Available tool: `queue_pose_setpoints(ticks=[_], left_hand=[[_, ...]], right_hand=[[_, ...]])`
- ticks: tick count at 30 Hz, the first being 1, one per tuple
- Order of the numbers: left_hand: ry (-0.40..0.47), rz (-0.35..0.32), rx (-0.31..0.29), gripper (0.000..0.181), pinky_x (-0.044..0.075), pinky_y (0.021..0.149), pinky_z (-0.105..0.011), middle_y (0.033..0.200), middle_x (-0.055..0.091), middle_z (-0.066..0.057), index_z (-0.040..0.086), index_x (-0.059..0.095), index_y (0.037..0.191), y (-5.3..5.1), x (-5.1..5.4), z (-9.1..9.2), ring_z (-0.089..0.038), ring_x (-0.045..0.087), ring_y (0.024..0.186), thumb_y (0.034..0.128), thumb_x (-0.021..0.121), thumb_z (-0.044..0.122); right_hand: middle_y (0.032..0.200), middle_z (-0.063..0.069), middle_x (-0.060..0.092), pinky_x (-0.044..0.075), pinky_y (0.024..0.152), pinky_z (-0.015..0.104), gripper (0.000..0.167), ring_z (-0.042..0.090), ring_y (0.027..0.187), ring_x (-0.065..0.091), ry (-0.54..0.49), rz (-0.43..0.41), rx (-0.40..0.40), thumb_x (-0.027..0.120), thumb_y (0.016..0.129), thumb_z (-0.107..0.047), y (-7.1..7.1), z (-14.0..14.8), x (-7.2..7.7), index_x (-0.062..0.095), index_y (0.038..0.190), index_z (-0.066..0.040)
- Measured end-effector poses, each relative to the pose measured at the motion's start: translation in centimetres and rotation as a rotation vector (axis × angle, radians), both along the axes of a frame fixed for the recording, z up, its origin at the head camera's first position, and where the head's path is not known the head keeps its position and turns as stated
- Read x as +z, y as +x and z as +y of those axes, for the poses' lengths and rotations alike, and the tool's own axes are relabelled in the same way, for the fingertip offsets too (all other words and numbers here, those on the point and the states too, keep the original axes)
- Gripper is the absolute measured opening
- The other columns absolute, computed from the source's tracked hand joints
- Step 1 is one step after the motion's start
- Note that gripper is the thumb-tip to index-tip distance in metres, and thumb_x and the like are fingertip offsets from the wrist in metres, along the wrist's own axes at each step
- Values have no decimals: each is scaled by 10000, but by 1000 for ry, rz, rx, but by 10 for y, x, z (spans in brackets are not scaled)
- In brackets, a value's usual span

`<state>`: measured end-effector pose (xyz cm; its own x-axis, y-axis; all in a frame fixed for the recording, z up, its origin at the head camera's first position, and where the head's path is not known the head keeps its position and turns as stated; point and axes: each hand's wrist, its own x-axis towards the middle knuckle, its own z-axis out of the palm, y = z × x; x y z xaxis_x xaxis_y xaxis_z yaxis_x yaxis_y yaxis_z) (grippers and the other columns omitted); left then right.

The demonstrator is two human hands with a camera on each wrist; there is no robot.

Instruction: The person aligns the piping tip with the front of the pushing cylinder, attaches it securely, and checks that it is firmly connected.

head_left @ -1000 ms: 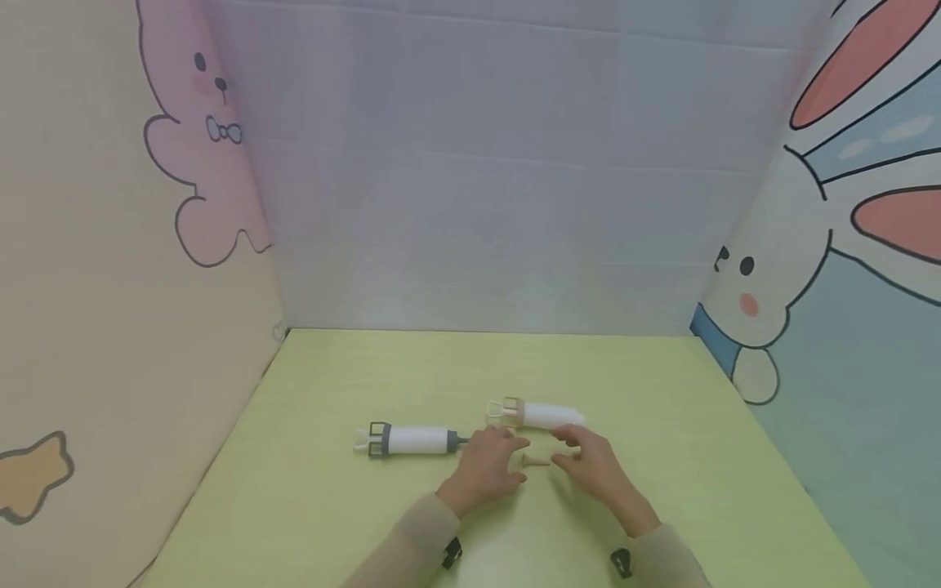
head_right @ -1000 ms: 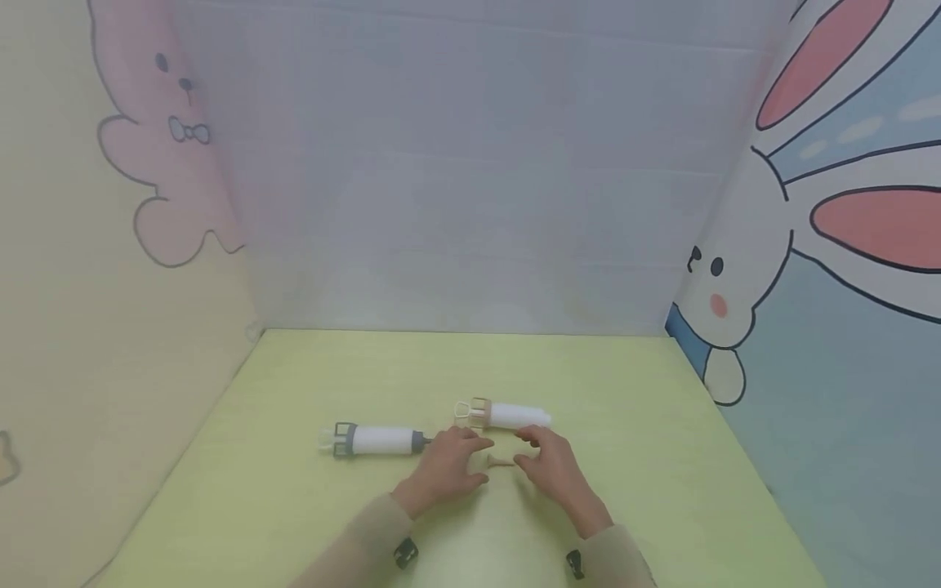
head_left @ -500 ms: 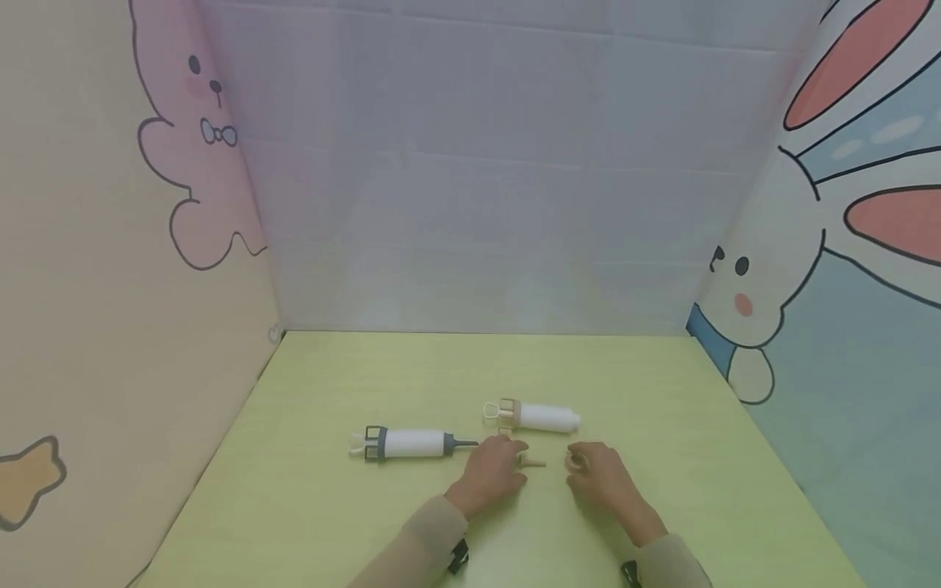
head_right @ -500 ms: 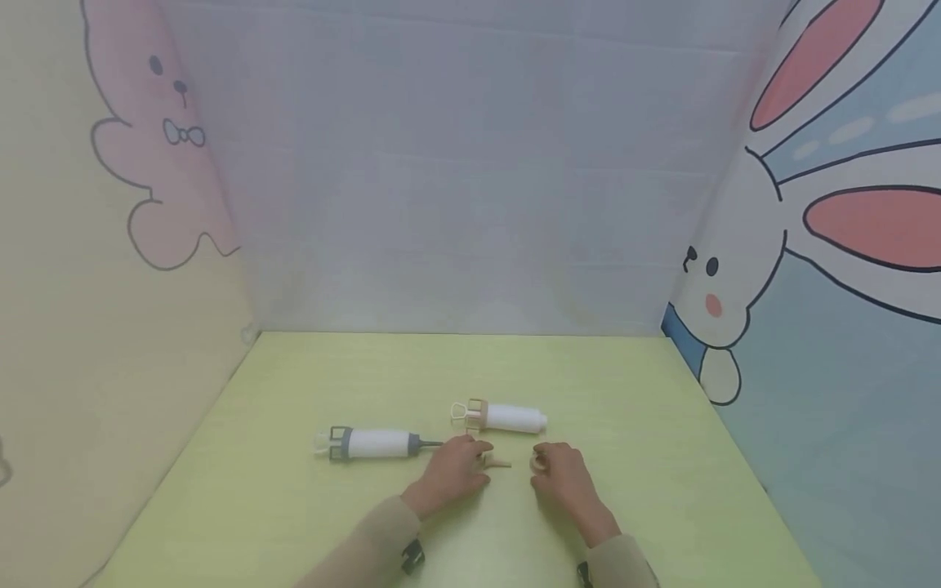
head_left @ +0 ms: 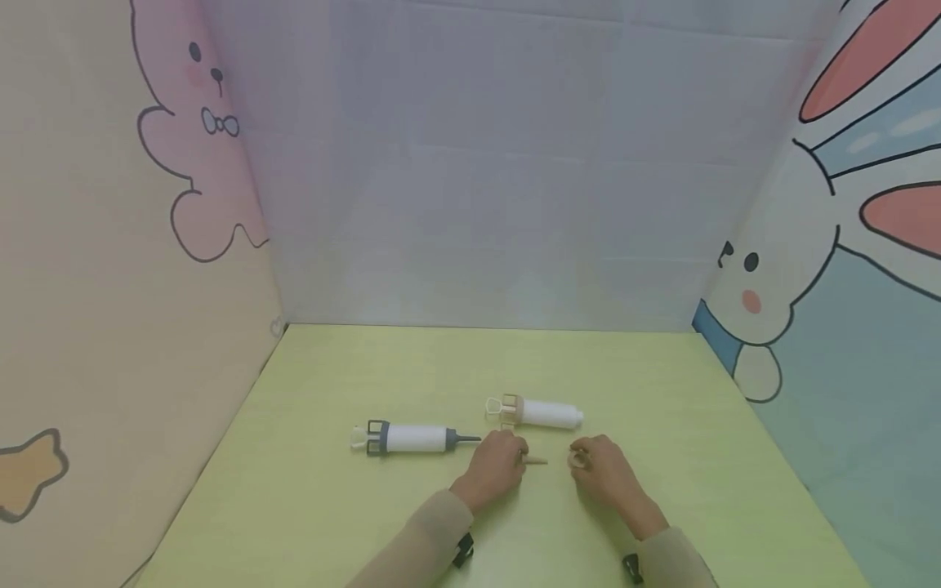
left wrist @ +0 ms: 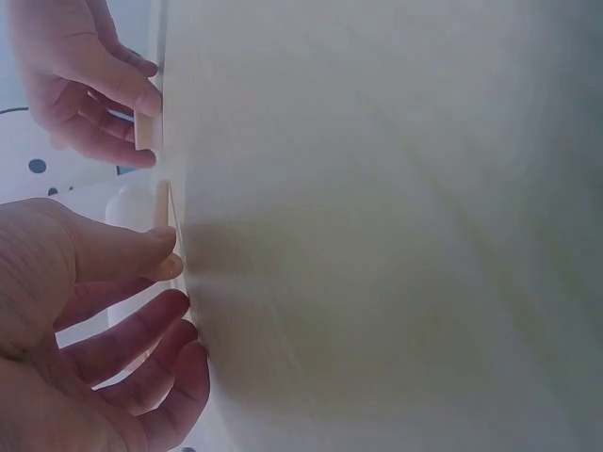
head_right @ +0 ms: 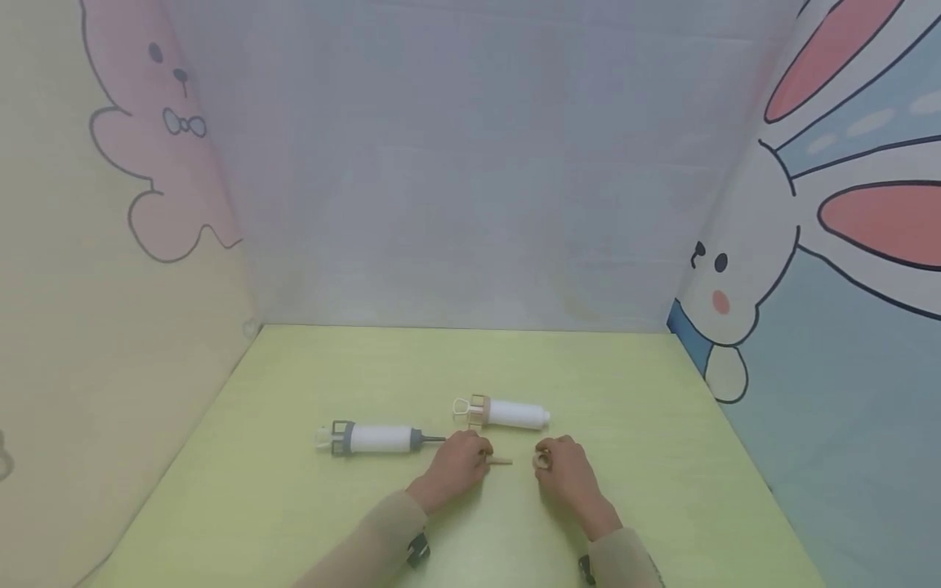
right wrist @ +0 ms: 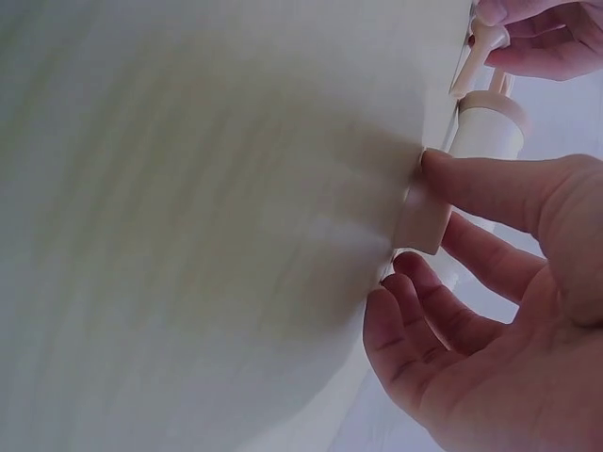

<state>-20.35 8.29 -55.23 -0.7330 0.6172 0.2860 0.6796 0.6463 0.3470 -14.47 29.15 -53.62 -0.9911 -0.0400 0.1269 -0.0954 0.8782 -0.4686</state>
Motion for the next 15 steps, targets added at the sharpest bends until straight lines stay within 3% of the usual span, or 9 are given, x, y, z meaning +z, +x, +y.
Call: queue_pose_setpoints(ticks=[6, 15], left_hand=[[38, -42, -9, 137, 423, 590, -232, 758, 606, 18, 94, 737, 887, -1, -3, -1, -119, 520, 673, 759, 727, 46], [92, -70, -13, 132, 461, 620, -239, 801, 636, 15, 84, 736, 913, -2, 1, -6, -104, 566, 713, 800, 684, 40]], right_hand=[[869, 85, 559, 463, 715, 428, 266, 218, 778, 527, -27, -39, -22, 745, 773, -30, 0, 1, -2, 671, 1027, 0], [924, 88, 626, 474, 755, 444, 204, 251, 840, 592, -106, -9, -21, 699, 838, -65, -3, 2, -1, 668, 1032, -12]])
